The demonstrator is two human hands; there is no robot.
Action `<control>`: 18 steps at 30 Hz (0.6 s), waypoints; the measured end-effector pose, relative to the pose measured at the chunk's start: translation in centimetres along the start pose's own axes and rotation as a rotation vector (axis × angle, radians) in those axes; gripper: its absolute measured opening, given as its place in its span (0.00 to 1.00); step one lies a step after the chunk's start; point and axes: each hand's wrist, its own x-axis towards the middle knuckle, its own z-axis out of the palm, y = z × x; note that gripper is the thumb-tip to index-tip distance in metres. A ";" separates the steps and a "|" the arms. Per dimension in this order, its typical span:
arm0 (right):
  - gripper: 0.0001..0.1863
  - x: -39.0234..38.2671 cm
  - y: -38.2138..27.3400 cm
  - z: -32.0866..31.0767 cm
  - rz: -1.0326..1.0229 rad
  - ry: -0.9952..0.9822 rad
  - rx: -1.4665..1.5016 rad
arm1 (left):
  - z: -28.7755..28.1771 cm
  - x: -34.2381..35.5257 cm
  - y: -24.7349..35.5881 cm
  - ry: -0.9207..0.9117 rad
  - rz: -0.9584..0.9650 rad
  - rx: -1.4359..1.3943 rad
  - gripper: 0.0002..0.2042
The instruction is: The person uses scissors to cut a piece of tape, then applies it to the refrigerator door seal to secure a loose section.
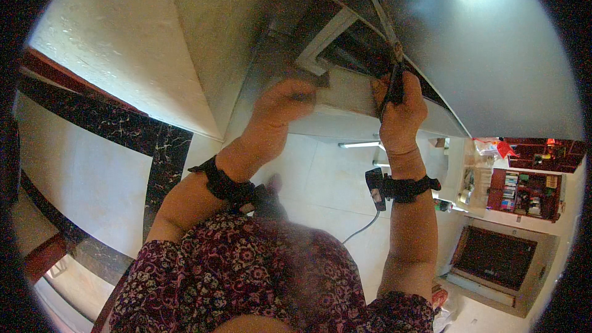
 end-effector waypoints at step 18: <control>0.10 0.1 -0.4 0.0 -0.030 -0.022 -0.001 | -0.2 0.8 0.6 0.029 0.092 0.146 0.07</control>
